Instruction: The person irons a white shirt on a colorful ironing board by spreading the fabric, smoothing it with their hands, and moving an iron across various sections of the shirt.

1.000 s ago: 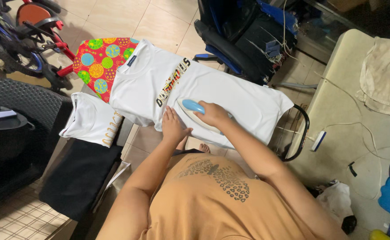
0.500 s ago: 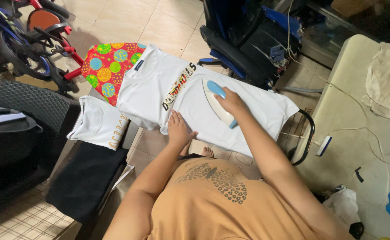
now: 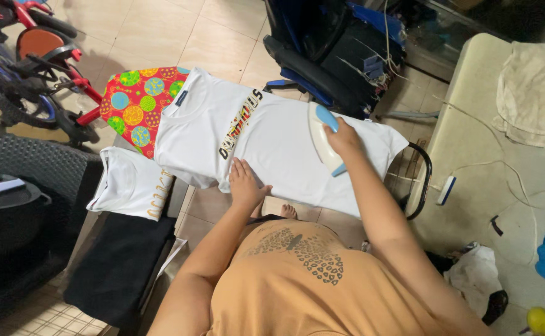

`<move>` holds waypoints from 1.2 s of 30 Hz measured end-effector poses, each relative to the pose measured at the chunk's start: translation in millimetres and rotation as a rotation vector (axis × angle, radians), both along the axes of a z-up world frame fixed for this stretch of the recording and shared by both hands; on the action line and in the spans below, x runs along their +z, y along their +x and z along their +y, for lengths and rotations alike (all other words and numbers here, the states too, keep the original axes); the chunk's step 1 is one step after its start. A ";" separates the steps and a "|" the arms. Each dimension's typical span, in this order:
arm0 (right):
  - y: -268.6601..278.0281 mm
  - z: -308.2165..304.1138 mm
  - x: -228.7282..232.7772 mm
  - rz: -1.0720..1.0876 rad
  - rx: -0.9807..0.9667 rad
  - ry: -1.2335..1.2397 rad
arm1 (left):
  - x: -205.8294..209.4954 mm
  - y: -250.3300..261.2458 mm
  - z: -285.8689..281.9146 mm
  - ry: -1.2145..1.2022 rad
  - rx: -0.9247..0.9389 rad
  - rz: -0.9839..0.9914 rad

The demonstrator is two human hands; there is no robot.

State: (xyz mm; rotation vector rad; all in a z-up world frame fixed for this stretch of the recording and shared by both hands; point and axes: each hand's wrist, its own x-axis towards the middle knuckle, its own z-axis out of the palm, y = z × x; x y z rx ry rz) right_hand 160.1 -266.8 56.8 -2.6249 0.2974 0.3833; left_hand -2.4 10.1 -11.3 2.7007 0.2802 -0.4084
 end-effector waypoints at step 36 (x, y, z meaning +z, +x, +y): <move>-97.6 6.8 -22.7 0.273 0.085 0.014 | -20.0 -31.1 -43.5 -0.197 -0.181 -0.437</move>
